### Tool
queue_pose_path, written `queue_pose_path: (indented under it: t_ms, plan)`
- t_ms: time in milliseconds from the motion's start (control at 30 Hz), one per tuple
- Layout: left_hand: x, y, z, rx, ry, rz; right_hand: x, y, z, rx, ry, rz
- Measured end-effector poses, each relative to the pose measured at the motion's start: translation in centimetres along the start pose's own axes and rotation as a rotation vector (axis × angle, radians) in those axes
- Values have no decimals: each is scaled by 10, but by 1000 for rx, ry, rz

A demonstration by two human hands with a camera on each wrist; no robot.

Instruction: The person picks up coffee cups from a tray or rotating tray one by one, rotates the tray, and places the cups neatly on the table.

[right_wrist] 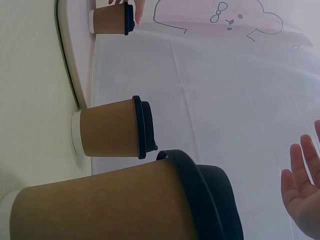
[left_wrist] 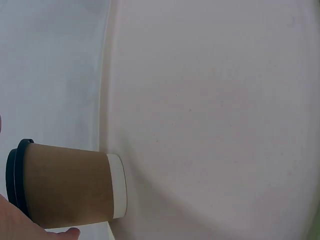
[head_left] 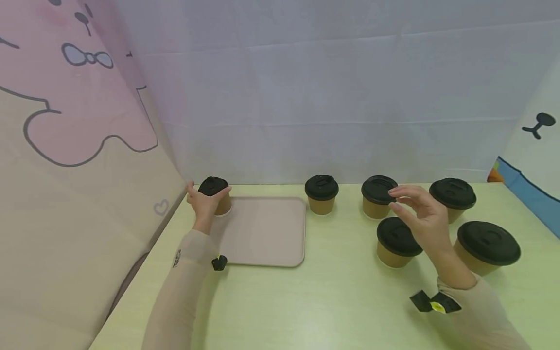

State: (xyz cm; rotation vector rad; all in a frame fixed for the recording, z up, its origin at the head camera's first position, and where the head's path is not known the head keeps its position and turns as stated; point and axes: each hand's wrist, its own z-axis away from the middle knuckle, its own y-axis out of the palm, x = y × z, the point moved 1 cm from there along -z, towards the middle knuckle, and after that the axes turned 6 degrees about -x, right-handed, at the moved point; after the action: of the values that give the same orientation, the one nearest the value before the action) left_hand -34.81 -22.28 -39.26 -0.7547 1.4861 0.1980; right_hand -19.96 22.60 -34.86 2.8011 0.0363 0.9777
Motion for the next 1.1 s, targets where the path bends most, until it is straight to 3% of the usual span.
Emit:
queue_pose_path:
  t_ms: [133,567,767,1100]
  plan:
    - [2,2,0,27,-56,-1,-1,0,0,-1,-1,-2]
    - [7,7,-4,0,-100,37,0,0,2,-3,-11,-10]
    - [12,10,-4,-31,-78,76,2,2,4,0,-12,-13]
    - [17,17,-8,-34,-3,24,1,1,4,-7,-8,-10]
